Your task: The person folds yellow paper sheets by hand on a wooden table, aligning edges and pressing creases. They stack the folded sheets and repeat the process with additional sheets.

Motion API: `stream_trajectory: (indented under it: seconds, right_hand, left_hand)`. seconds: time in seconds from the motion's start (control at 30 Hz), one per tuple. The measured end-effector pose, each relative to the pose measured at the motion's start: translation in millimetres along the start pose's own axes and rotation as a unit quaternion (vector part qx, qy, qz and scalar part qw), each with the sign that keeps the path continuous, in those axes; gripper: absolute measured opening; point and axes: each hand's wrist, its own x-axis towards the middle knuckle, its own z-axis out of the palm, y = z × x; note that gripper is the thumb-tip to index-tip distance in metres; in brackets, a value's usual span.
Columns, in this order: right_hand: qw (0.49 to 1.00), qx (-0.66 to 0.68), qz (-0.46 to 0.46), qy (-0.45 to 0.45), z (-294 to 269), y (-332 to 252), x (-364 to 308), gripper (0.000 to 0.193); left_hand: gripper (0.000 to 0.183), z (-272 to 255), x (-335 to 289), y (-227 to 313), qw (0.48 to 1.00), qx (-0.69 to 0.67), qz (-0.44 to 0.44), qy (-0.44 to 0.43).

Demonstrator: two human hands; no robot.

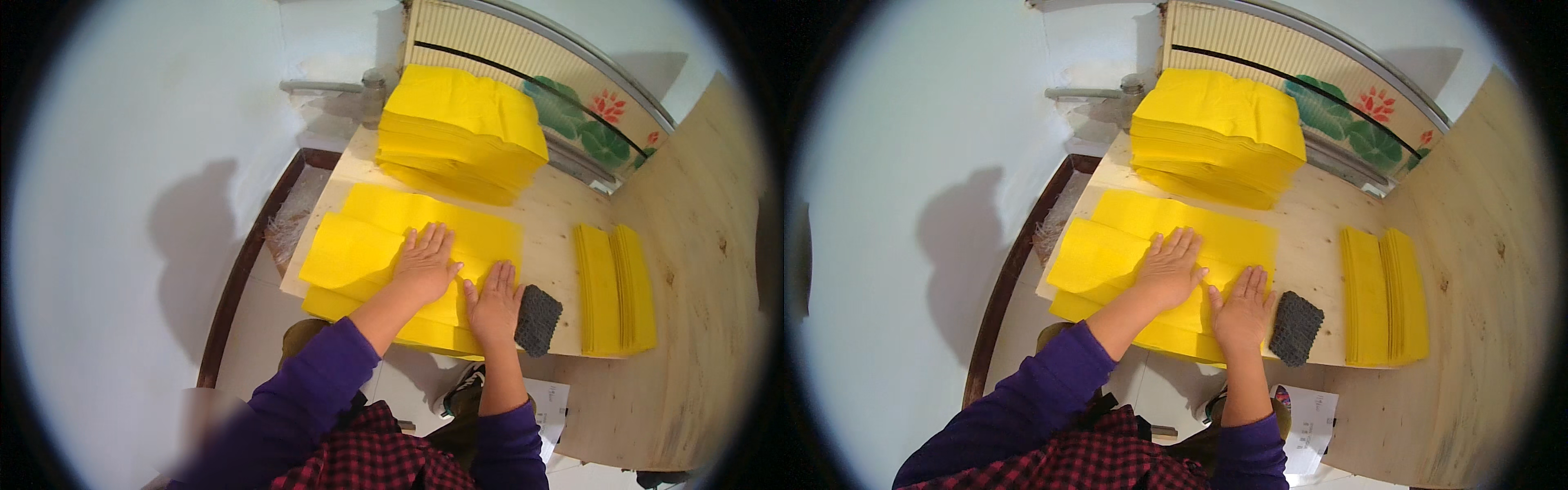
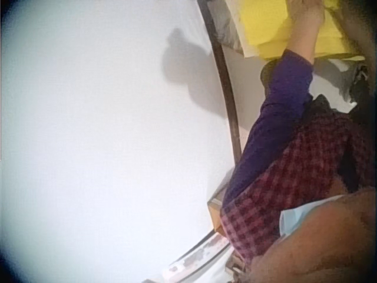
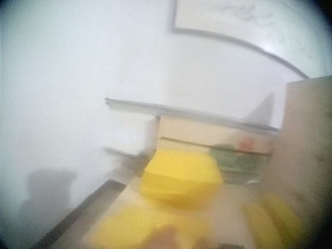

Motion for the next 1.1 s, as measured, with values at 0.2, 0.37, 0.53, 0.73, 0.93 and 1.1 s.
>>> stream_trajectory:
  seconds: [0.2,0.37,0.53,0.73,0.93,1.1]
  right_hand:
    - [0.999,-0.004,-0.01,0.033,7,1,0,0.08]
    - [0.999,-0.012,-0.012,0.031,3,-2,-1,0.08]
    - [0.999,-0.011,-0.021,0.031,-13,-16,0,0.078]
    - [0.983,0.085,-0.153,0.058,-15,-112,21,0.079]
    - [0.992,0.065,-0.107,-0.005,-2,-120,17,0.084]
    - [0.999,0.016,-0.039,-0.005,-2,-47,14,0.083]
  left_hand:
    - [0.068,-6,-22,-62,0.995,0.059,-0.081,0.01]
    - [0.069,-15,-36,-88,0.989,0.032,-0.143,0.021]
    - [0.069,-14,-40,-92,0.988,0.024,-0.147,0.036]
    - [0.069,-18,-39,-87,0.986,0.056,-0.157,0.019]
    - [0.071,-13,-38,-89,0.983,0.054,-0.173,0.018]
    - [0.071,-9,-37,-89,0.982,0.069,-0.176,0.024]
